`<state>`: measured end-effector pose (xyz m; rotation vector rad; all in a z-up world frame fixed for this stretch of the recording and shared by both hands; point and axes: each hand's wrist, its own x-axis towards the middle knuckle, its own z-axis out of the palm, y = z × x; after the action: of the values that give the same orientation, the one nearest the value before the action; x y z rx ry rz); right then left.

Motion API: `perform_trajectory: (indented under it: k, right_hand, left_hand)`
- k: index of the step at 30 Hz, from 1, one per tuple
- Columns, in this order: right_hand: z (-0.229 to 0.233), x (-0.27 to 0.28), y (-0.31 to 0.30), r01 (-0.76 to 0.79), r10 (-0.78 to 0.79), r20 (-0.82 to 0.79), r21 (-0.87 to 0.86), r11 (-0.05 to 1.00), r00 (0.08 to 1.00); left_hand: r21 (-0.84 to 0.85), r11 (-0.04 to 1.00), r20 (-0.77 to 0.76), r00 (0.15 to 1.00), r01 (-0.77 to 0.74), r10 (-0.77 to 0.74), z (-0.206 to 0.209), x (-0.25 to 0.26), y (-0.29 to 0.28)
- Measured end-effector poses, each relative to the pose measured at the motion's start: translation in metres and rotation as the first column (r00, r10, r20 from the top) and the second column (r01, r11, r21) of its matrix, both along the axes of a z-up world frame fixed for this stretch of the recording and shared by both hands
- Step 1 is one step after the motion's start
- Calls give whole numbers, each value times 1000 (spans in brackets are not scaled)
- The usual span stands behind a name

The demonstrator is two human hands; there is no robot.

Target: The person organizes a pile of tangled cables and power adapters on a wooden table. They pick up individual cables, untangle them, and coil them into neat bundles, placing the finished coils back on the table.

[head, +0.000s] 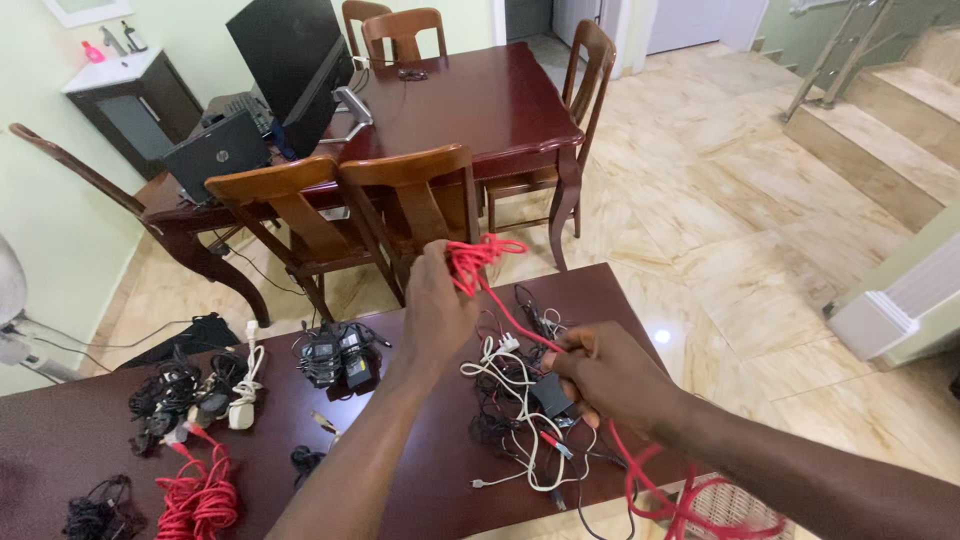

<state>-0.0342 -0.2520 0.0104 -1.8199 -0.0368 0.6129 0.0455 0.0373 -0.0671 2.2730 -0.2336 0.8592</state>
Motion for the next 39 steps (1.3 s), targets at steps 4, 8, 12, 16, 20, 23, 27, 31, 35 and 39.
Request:
perform_trajectory:
  k: [4, 8, 12, 16, 20, 23, 27, 31, 35, 39]
  right_hand:
    - [-7, -5, -14, 54, -52, -146, 5, 999, 988]
    - [-7, -29, -19, -129, 209, 298, -265, 956, 932]
    - [17, -16, -26, -182, 464, 636, -458, 870, 616]
    - [44, 59, -30, -261, 597, 767, -542, 799, 236]
    - [57, 146, -21, -275, 531, 839, -486, 830, 121]
    - [42, 186, -16, -276, 545, 763, -471, 837, 348]
    - [6, 205, -16, -368, 544, 598, -400, 839, 589]
    - [-26, 184, -12, -513, 501, 676, -207, 833, 541]
    - [-29, 153, -9, -399, 335, 604, -31, 917, 723]
    - [-11, 148, -9, -257, 227, 494, -9, 966, 839]
  left_hand:
    - [-8, 1000, 68, 997, -26, 27, -5, 10, 33]
    - [24, 998, 82, 995, -56, 54, -10, 18, 42]
    - [113, 993, 66, 997, 23, -30, -7, 19, 29]
    - [69, 942, -157, 937, 327, -314, 14, 16, 21]
    - [-234, 801, -371, 711, 552, -598, 31, -8, -3]
    - [-503, 555, -58, 615, 663, -787, 49, -22, -24]
    - [-729, 495, -78, 661, 473, -747, 76, -40, -25]
    - [-633, 528, -56, 646, 566, -761, 73, -30, -16]
    - [-546, 541, -73, 608, 639, -791, 54, -16, -22]
    - [-748, 483, -197, 542, 456, -817, 59, -16, -27]
